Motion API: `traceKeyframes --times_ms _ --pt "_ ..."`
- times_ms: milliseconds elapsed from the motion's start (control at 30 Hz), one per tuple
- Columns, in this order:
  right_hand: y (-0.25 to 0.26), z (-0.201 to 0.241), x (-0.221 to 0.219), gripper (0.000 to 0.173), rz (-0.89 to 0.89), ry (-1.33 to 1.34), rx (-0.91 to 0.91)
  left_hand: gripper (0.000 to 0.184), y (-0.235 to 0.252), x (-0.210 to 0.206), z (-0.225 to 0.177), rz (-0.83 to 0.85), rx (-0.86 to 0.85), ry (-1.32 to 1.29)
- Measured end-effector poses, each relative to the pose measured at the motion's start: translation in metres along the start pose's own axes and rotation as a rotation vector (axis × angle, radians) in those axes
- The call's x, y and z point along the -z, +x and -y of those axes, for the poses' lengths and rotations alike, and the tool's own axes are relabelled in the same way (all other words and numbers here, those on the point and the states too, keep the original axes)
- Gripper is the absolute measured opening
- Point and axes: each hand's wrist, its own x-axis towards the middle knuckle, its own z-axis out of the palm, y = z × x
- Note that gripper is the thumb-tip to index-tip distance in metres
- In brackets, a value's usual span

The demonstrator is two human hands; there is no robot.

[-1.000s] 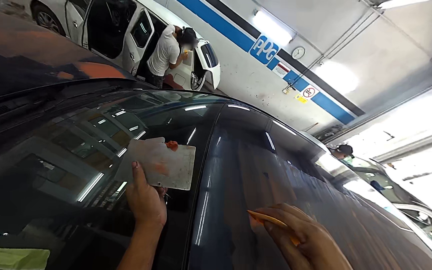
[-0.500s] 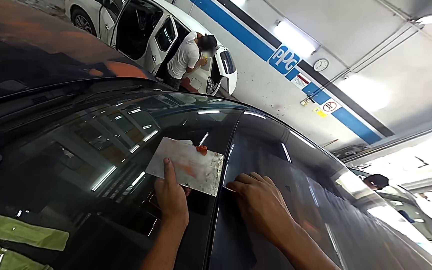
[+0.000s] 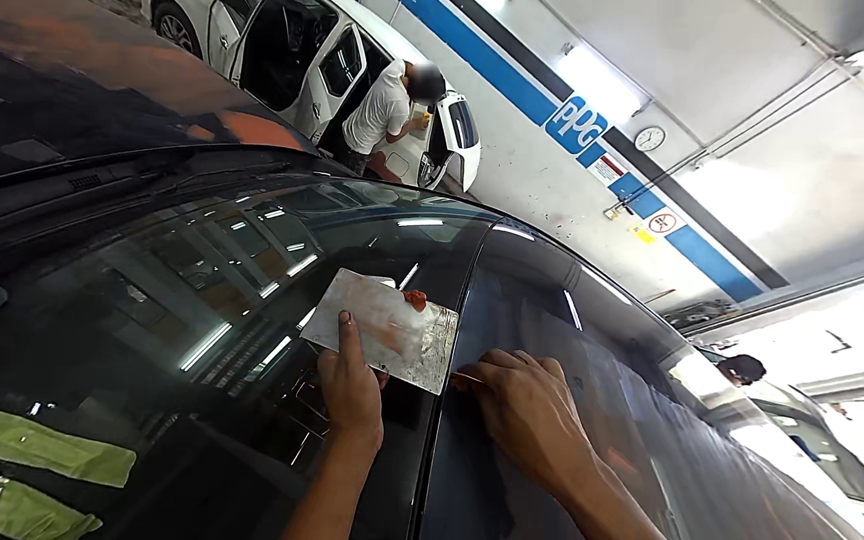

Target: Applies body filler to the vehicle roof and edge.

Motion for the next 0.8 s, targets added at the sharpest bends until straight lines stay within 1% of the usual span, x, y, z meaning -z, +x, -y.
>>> traceKeyframes --times_ms 67,233,333,400,500,667,700,800 --pt "0.001 0.004 0.001 0.025 0.049 -0.014 -0.001 0.042 0.000 0.000 0.000 0.009 -0.005 -0.001" --pt "-0.005 0.006 0.009 0.027 0.084 0.009 0.034 0.042 0.000 0.001 0.000 0.020 -0.004 -0.008" --pt "0.004 0.004 0.011 0.025 0.057 0.002 0.006 0.042 -0.001 0.002 0.001 0.028 -0.005 -0.014" --pt "0.011 0.008 0.010 0.023 0.109 -0.043 -0.020 0.042 0.000 0.002 0.000 0.023 0.001 -0.005" --pt "0.014 0.012 0.010 0.023 0.167 -0.043 -0.030 0.042 0.000 0.002 0.000 0.015 -0.001 0.013" --pt "-0.006 0.017 0.003 0.026 0.052 -0.027 0.022 0.043 0.001 0.002 0.001 0.024 0.000 0.008" --pt "-0.010 0.017 0.003 0.025 0.049 -0.019 0.035 0.043 0.000 0.002 0.001 0.026 -0.002 0.011" --pt "-0.008 0.011 0.017 0.025 0.136 0.040 0.017 0.041 0.000 0.001 -0.001 0.023 0.002 0.007"
